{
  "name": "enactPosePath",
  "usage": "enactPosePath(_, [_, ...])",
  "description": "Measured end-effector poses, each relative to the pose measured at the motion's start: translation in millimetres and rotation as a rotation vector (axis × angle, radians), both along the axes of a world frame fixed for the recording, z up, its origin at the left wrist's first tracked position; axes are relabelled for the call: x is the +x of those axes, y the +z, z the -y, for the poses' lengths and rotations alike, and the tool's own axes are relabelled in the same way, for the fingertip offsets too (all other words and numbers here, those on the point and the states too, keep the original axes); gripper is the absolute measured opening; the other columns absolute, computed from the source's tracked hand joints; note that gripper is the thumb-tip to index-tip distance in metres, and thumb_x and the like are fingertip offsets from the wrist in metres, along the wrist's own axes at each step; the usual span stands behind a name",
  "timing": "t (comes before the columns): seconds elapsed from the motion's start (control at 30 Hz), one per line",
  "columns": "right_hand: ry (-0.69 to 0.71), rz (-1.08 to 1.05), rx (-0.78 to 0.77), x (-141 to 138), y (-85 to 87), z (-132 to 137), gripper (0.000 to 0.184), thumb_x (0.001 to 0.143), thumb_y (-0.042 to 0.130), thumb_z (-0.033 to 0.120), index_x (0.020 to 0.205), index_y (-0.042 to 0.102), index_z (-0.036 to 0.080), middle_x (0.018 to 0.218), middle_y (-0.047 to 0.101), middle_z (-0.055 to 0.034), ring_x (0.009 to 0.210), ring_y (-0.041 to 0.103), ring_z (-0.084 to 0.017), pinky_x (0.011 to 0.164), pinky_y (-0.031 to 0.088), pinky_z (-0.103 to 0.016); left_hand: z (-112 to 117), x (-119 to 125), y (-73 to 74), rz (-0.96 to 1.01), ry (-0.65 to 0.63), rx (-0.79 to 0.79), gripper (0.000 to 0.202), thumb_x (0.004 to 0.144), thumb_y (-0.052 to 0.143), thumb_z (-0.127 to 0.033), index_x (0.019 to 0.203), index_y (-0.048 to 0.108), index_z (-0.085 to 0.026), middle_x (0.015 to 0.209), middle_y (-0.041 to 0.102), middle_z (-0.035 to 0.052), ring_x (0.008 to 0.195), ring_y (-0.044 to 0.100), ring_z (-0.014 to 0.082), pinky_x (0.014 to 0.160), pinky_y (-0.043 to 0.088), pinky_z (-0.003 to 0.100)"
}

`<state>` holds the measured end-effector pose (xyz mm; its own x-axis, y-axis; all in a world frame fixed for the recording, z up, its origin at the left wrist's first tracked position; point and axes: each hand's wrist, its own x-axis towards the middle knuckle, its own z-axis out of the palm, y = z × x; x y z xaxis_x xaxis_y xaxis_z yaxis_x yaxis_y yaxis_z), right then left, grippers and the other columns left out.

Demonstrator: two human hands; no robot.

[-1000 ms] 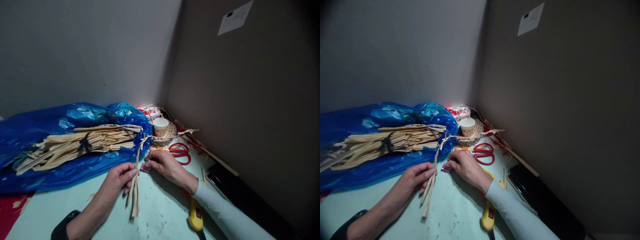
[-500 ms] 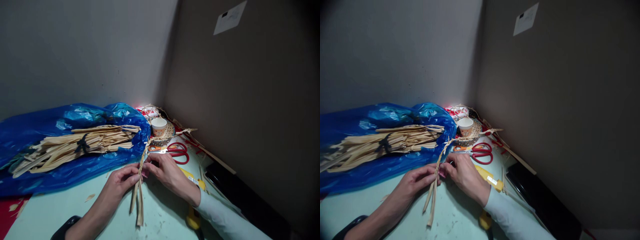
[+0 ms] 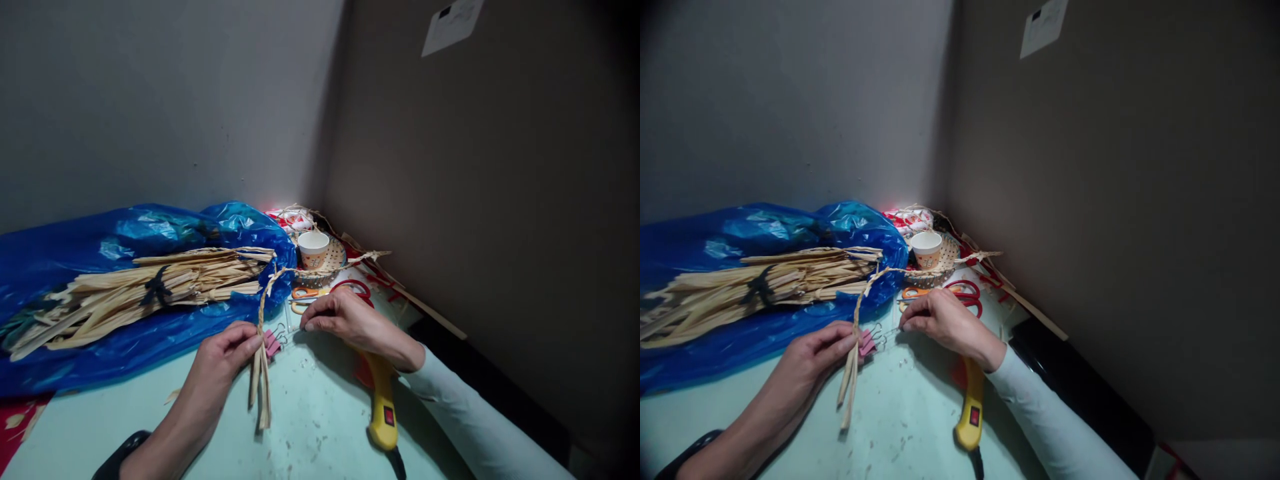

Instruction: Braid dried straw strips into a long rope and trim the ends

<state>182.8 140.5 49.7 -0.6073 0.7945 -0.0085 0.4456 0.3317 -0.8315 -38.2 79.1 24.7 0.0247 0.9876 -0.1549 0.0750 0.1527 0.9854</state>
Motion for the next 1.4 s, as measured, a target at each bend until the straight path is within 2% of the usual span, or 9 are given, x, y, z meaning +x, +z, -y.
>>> enactPosePath(0.2, [-0.024,0.061,0.072,0.4,4.5,1.7,0.012,0.081,0.057,0.018,0.077,0.067,0.014,0.068,0.06,-0.0007,0.061,0.047,-0.011,0.058,0.034,-0.024,-2.4,-0.7,-4.1,0.109,0.111,-0.009,0.022,0.07,0.073,-0.038,0.069,0.071,-0.017,0.076,0.064,0.001,0.079,0.054,0.0168,0.075,0.04,0.024])
enactPosePath(0.47, [0.001,-0.478,-0.418,-6.4,3.7,8.1,0.009,0.086,0.055,0.022,0.081,0.056,0.014,0.08,0.058,-0.0026,0.069,0.048,-0.01,0.065,0.037,-0.023,-1.0,0.5,-3.1,0.185,0.189,-0.015,0.021,0.066,0.078,-0.035,0.07,0.071,-0.015,0.074,0.068,0.0024,0.079,0.059,0.0168,0.077,0.044,0.023])
enactPosePath(0.63, [0.09,-0.634,-0.599,-10.5,1.8,12.3,0.012,0.088,0.058,0.025,0.084,0.054,0.014,0.091,0.062,-0.0071,0.073,0.053,-0.009,0.067,0.039,-0.021,0.8,2.1,-1.9,0.33,0.229,-0.067,0.022,0.063,0.081,-0.032,0.074,0.072,-0.015,0.077,0.07,0.0023,0.077,0.059,0.0149,0.074,0.046,0.02])
enactPosePath(0.73, [0.134,-0.626,-0.67,-14.4,7.4,19.9,0.017,0.09,0.056,0.031,0.088,0.051,0.015,0.084,0.062,-0.0051,0.063,0.052,-0.008,0.061,0.039,-0.022,2.3,4.7,1.0,0.313,0.208,-0.046,0.021,0.063,0.08,-0.033,0.073,0.072,-0.015,0.075,0.069,0.0015,0.076,0.058,0.0143,0.072,0.045,0.019])
enactPosePath(0.83, [0.104,-0.51,-0.557,-17.6,12.5,25.8,0.019,0.089,0.058,0.035,0.089,0.051,0.016,0.07,0.053,0.0026,0.056,0.044,-0.007,0.056,0.036,-0.021,4.6,6.8,5.8,0.259,0.197,-0.002,0.019,0.064,0.079,-0.033,0.068,0.072,-0.016,0.074,0.066,0.0005,0.077,0.057,0.0147,0.072,0.044,0.02])
enactPosePath(0.93, [0.039,-0.326,-0.33,-19.7,11.5,26.4,0.021,0.082,0.066,0.035,0.088,0.058,0.016,0.063,0.045,0.0057,0.056,0.037,-0.008,0.051,0.029,-0.021,6.5,7.3,9.1,0.2,0.168,0.042,0.016,0.068,0.076,-0.034,0.07,0.074,-0.018,0.083,0.065,0.0013,0.086,0.057,0.0175,0.079,0.043,0.023])
enactPosePath(1.1, [-0.023,-0.217,-0.067,-23.4,5.3,25.7,0.019,0.085,0.062,0.032,0.078,0.067,0.014,0.06,0.049,0.0044,0.055,0.037,-0.008,0.052,0.028,-0.021,10.1,8.8,9.3,0.134,-0.051,0.039,0.015,0.078,0.068,-0.031,0.072,0.075,-0.02,0.108,0.064,0.0054,0.118,0.047,0.0243,0.096,0.034,0.027])
enactPosePath(1.27, [0.004,-0.221,0.021,-25.7,8.3,30.4,0.017,0.087,0.057,0.025,0.078,0.067,0.015,0.071,0.062,0.0007,0.065,0.05,-0.011,0.063,0.037,-0.022,16.6,11.8,10.2,0.187,-0.223,-0.068,0.014,0.078,0.067,-0.031,0.071,0.073,-0.021,0.087,0.065,0.0015,0.085,0.054,0.0172,0.087,0.038,0.027])
enactPosePath(1.4, [-0.015,-0.225,0.016,-23.4,10.4,31.2,0.018,0.087,0.055,0.025,0.078,0.065,0.015,0.069,0.06,0.0016,0.064,0.05,-0.01,0.062,0.037,-0.021,15.9,10.5,12.8,0.177,-0.243,-0.04,0.015,0.078,0.068,-0.03,0.067,0.071,-0.02,0.079,0.062,-0.0005,0.078,0.051,0.0143,0.079,0.038,0.023])
